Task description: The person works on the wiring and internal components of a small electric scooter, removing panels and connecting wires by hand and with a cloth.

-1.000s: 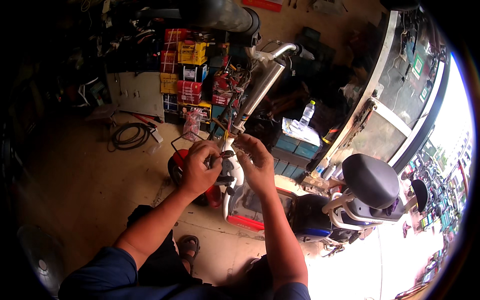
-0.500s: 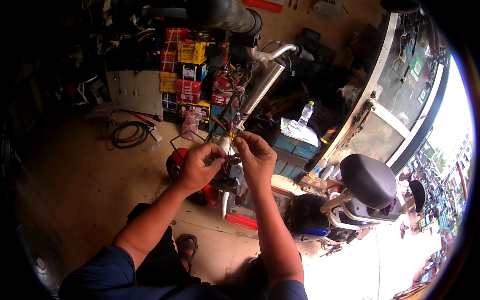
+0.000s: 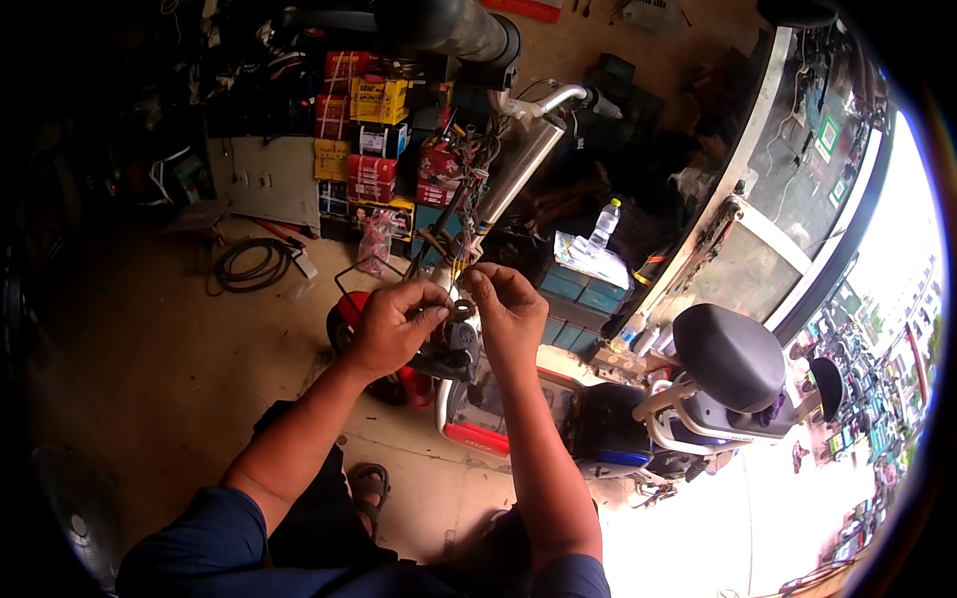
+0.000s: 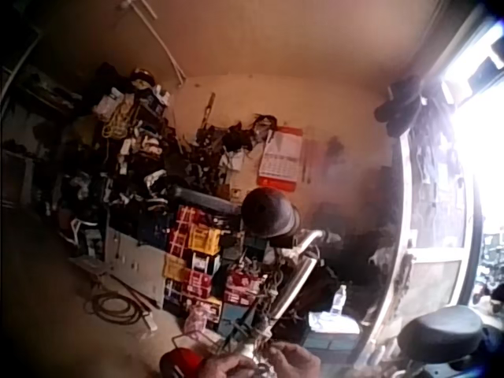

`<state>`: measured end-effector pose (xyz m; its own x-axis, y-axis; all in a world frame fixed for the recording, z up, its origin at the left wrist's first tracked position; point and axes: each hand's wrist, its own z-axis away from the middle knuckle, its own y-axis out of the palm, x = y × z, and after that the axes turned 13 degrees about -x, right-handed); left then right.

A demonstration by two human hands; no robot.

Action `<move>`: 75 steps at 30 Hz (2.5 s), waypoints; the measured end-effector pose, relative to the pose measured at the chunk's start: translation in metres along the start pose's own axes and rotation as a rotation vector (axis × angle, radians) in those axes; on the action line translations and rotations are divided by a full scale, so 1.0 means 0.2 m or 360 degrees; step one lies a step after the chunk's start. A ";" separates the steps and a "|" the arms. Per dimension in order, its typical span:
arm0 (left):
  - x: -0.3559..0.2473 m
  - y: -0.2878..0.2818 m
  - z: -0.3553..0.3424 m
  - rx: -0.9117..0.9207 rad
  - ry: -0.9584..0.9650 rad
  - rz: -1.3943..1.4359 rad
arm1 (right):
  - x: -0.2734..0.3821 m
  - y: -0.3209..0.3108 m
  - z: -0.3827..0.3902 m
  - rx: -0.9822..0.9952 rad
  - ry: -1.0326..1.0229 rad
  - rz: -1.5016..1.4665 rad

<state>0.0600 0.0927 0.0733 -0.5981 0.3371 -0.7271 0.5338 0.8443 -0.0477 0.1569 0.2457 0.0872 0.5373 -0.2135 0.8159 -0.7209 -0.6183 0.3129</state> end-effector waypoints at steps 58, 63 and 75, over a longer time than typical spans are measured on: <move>0.08 0.18 -0.17 -0.0124 -0.0702 0.0475 | 0.03 -0.22 -0.10 0.0152 -0.1510 0.1414; 0.07 0.18 -0.18 -0.0098 -0.0723 0.0566 | 0.06 -0.18 -0.13 0.0360 -0.2059 0.1569; 0.09 0.15 -0.18 -0.0089 -0.0667 0.0509 | 0.01 -0.13 -0.09 0.0211 -0.1143 0.1011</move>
<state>0.0445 0.1396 0.0828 -0.1143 0.3958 -0.9112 0.6111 0.7512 0.2496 0.1678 0.2745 0.0894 0.2356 -0.9215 0.3087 -0.9377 -0.2990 -0.1771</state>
